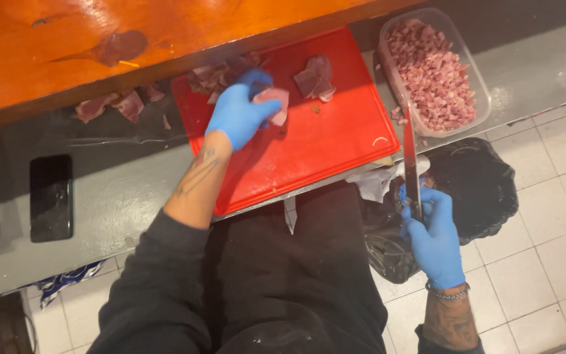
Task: Chopping slices of processed meat into small pieces on a red cutting board.
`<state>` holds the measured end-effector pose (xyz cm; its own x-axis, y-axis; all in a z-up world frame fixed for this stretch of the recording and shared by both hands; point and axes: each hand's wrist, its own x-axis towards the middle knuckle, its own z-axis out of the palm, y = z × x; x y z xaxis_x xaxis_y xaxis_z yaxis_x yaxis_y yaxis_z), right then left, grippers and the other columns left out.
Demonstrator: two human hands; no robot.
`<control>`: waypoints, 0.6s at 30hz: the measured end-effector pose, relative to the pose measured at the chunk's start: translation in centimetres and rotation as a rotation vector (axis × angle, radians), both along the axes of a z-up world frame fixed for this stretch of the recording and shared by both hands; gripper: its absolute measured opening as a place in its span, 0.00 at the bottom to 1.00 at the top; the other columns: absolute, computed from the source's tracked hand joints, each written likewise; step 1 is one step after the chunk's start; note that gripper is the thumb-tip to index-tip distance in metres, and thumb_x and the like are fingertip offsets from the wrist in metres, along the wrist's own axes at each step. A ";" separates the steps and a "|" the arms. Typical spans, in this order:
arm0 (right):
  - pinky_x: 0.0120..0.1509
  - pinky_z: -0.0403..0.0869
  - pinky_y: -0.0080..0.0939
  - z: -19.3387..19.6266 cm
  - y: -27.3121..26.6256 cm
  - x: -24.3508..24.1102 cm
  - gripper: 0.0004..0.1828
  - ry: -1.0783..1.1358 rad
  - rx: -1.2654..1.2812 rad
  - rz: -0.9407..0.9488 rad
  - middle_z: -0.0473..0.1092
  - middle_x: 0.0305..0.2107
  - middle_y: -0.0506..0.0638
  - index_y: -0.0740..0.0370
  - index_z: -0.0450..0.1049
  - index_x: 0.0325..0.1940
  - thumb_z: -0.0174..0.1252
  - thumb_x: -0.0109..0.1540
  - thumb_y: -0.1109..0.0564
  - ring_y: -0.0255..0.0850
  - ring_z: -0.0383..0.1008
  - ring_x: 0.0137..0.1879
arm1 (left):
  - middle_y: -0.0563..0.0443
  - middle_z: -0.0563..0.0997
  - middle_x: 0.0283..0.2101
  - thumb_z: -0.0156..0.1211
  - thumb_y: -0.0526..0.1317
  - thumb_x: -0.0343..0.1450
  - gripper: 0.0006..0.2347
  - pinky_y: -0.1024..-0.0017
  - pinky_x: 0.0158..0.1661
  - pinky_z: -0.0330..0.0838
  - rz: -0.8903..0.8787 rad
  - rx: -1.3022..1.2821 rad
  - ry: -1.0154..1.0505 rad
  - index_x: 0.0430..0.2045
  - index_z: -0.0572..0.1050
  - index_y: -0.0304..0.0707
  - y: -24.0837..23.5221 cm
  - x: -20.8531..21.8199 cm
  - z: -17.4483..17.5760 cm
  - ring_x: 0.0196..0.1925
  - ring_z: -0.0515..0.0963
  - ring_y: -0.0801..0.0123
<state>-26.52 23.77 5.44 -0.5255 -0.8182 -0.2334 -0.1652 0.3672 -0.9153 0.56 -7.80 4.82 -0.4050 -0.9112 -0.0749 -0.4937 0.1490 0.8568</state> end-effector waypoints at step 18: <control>0.67 0.68 0.67 7.6 -9.7 14.6 0.36 0.488 0.430 0.736 0.71 0.54 0.70 0.35 0.44 0.81 0.41 0.69 0.53 0.70 0.70 0.61 | 0.46 0.75 0.50 0.66 0.53 0.69 0.16 0.57 0.52 0.75 -0.112 -0.605 -0.216 0.42 0.76 0.46 10.1 6.9 -3.9 0.51 0.78 0.48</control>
<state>-11.88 14.07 13.02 -0.0359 -0.8760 -0.4810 -0.8109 0.3069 -0.4983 7.45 2.28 0.93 -0.5331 -0.7712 0.3479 -0.5992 0.6345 0.4883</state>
